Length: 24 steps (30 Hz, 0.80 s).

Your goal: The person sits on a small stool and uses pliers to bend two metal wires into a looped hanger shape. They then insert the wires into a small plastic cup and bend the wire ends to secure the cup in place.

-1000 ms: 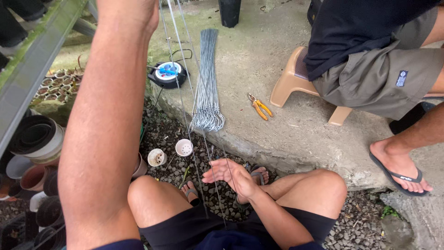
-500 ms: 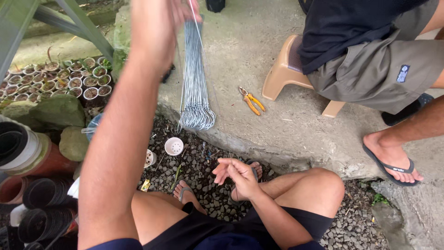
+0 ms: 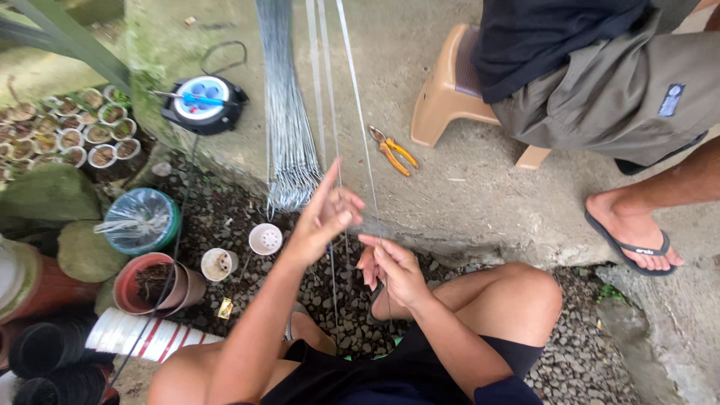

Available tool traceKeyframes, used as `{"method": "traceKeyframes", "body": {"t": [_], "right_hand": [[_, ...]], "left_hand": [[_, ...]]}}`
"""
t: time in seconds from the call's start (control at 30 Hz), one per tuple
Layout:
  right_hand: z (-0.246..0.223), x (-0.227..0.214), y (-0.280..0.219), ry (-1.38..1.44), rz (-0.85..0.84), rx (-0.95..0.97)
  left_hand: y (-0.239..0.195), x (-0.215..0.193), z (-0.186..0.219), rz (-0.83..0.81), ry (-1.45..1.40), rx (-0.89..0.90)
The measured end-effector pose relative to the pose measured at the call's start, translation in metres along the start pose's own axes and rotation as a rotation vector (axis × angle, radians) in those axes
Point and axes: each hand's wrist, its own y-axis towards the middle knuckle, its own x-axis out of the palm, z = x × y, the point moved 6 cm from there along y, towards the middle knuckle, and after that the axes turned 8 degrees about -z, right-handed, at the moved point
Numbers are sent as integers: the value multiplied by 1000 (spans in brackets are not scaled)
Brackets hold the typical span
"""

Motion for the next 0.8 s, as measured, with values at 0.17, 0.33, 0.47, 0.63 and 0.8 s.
{"method": "traceKeyframes", "body": {"t": [0.17, 0.33, 0.47, 0.63, 0.8], "right_hand": [[44, -43, 15, -50, 269, 127], [98, -89, 19, -33, 393, 343], [129, -110, 30, 121, 361, 365], [151, -127, 13, -107, 433, 415], [155, -128, -32, -311, 459, 359]], "left_hand": [[-32, -26, -121, 288, 117, -182], [-55, -44, -217, 397, 57, -379], [-65, -43, -258, 485, -78, -442], [-102, -18, -278, 521, -190, -539], [-126, 12, -271, 559, -288, -498]]}}
